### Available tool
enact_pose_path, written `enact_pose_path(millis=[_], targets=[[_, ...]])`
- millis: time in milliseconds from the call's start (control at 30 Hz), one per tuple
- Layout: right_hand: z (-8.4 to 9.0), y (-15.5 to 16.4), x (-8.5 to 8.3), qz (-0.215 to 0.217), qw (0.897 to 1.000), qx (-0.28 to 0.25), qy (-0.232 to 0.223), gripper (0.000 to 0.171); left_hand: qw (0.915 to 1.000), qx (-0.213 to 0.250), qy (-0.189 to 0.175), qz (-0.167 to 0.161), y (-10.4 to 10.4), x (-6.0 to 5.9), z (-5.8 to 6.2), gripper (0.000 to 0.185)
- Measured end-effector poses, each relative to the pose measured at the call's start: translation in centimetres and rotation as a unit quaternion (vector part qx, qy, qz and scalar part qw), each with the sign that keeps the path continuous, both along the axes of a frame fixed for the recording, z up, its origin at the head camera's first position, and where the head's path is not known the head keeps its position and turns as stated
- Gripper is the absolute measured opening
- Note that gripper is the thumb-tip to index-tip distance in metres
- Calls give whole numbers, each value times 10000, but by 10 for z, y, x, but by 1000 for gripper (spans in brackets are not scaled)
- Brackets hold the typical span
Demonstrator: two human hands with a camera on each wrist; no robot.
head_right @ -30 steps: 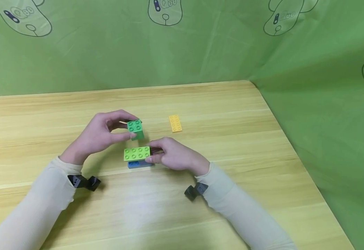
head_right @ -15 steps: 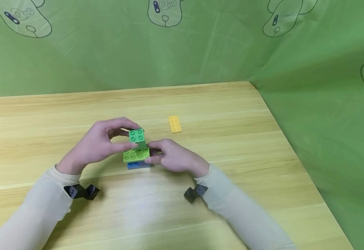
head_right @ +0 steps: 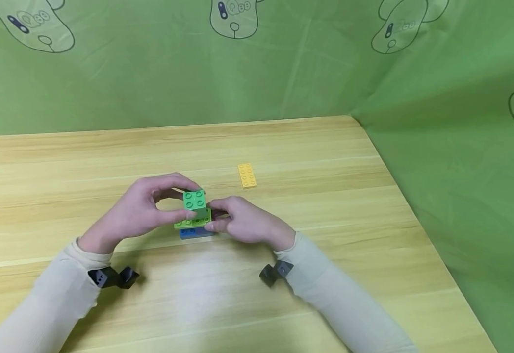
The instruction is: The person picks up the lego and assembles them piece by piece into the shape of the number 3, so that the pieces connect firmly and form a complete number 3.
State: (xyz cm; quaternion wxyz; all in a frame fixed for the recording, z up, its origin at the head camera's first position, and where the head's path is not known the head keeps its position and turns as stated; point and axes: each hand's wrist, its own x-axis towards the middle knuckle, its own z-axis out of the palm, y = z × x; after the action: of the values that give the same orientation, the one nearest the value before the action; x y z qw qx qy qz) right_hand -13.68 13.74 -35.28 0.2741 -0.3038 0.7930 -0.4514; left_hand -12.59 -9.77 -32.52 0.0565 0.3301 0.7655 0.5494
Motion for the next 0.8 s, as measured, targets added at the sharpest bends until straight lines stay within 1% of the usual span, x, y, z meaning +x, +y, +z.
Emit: enact_pose_path(millis=[167,267,400,800], targets=[[0,0,-1,66,10000,-20,39,19,10000,-58,-40,-17,1,3,0,33],[0,0,-1,92,9999,-50,51,19,9999,-101,-62,2,2,4,-2,32],[0,0,-1,106,9999,-77,64,19,9999,-110,-6,0,3,3,-5,32],[-3,1,-2,80,9999,-92,71,19,10000,-26,-10,-57,5,4,-12,32]])
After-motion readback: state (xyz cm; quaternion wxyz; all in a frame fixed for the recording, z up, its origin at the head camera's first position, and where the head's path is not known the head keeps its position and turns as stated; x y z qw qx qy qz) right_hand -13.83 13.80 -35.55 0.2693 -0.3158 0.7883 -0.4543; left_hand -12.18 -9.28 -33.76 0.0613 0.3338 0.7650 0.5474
